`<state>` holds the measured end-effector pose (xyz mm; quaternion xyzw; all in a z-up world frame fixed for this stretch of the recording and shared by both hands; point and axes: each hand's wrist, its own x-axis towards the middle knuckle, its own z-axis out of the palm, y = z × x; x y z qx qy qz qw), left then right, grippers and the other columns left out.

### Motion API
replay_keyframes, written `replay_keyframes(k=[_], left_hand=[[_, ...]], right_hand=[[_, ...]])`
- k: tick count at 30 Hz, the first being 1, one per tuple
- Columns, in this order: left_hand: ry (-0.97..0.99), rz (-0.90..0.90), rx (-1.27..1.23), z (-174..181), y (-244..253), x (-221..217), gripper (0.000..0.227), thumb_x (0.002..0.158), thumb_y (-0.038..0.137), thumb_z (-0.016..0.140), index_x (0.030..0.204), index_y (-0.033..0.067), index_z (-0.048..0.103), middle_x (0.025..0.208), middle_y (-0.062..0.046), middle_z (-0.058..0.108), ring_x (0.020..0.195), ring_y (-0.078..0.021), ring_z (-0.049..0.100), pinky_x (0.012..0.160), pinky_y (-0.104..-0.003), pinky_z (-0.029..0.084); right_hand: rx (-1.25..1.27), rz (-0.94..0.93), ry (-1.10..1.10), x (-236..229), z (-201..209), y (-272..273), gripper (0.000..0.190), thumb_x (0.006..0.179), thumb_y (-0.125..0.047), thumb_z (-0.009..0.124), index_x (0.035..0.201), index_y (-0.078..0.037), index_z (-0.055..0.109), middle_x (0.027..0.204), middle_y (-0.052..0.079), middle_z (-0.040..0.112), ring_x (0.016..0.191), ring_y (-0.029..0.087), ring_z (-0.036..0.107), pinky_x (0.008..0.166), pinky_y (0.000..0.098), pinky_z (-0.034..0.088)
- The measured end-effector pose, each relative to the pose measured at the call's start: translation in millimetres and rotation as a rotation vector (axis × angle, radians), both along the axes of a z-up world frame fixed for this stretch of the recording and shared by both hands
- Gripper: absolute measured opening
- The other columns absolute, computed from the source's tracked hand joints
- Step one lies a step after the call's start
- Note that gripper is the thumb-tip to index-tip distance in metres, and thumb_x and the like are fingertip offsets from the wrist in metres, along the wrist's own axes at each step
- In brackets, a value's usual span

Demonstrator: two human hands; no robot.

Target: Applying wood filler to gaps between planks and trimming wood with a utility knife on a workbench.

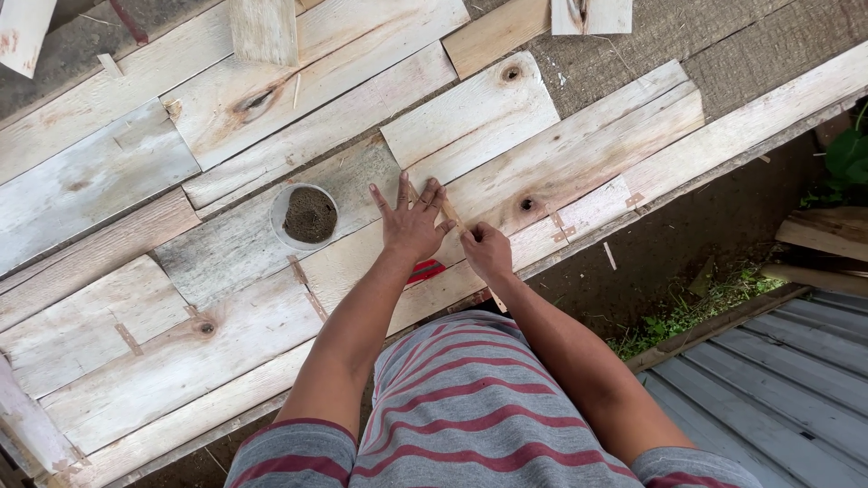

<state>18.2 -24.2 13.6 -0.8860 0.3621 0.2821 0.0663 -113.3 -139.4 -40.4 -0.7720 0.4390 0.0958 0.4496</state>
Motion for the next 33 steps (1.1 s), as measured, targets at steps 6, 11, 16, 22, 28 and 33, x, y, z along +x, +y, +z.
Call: replay_keyframes(k=[6, 11, 16, 22, 28, 33], left_hand=[[0.032, -0.103, 0.118, 25.5, 1.4, 7.2, 0.098, 0.081, 0.095, 0.032, 0.164, 0.0438, 0.016, 0.173, 0.015, 0.005, 0.155, -0.0516, -0.001, 0.111, -0.089, -0.008], [0.041, -0.159, 0.175, 24.3, -2.1, 7.6, 0.111, 0.069, 0.101, 0.045, 0.162, 0.0495, 0.013, 0.174, 0.013, 0.002, 0.152, -0.0573, 0.002, 0.109, -0.091, -0.005], [0.072, -0.231, 0.240, 34.1, -10.0, 5.4, 0.113, 0.066, 0.094, 0.060, 0.161, 0.0553, 0.012, 0.175, 0.001, -0.005, 0.152, -0.0594, 0.003, 0.110, -0.087, -0.008], [0.065, -0.281, 0.236, 26.9, -6.0, 4.8, 0.116, 0.060, 0.092, 0.069, 0.156, 0.0640, 0.012, 0.175, -0.004, -0.007, 0.152, -0.0611, 0.002, 0.111, -0.085, -0.008], [0.015, -0.266, 0.196, 29.7, -2.7, 6.2, 0.114, 0.072, 0.095, 0.054, 0.164, 0.0418, 0.014, 0.175, -0.003, 0.001, 0.154, -0.0556, 0.007, 0.117, -0.080, -0.013], [-0.009, -0.148, 0.189, 22.4, -6.9, 3.4, 0.111, 0.082, 0.095, 0.032, 0.166, 0.0261, 0.012, 0.174, 0.008, 0.008, 0.156, -0.0474, 0.003, 0.116, -0.082, -0.015]], right_hand=[[-0.024, 0.097, 0.221, 11.9, 32.7, 1.0, 0.033, 0.088, -0.046, 0.061, 0.091, -0.017, 0.078, 0.088, 0.013, 0.076, 0.099, 0.041, 0.073, 0.084, 0.0482, 0.057], [-0.026, 0.115, 0.261, 12.2, 28.4, -0.6, 0.036, 0.088, -0.052, 0.061, 0.091, -0.020, 0.079, 0.086, 0.010, 0.077, 0.097, 0.039, 0.074, 0.082, 0.0465, 0.058], [-0.009, 0.132, 0.279, 18.7, 47.9, -4.1, 0.037, 0.088, -0.046, 0.060, 0.096, -0.016, 0.080, 0.091, 0.016, 0.077, 0.103, 0.044, 0.072, 0.088, 0.0505, 0.057], [-0.027, 0.179, 0.304, 23.5, 59.2, -2.4, 0.039, 0.088, -0.044, 0.060, 0.096, -0.012, 0.080, 0.093, 0.020, 0.077, 0.105, 0.046, 0.071, 0.090, 0.0532, 0.057], [-0.010, 0.192, 0.311, 27.3, 66.1, -3.5, 0.041, 0.087, -0.046, 0.060, 0.100, -0.013, 0.081, 0.097, 0.021, 0.077, 0.107, 0.046, 0.070, 0.091, 0.0520, 0.057], [-0.020, 0.180, 0.288, 23.3, 59.2, -3.3, 0.039, 0.088, -0.044, 0.060, 0.101, -0.013, 0.081, 0.096, 0.020, 0.077, 0.106, 0.045, 0.071, 0.090, 0.0520, 0.057]])
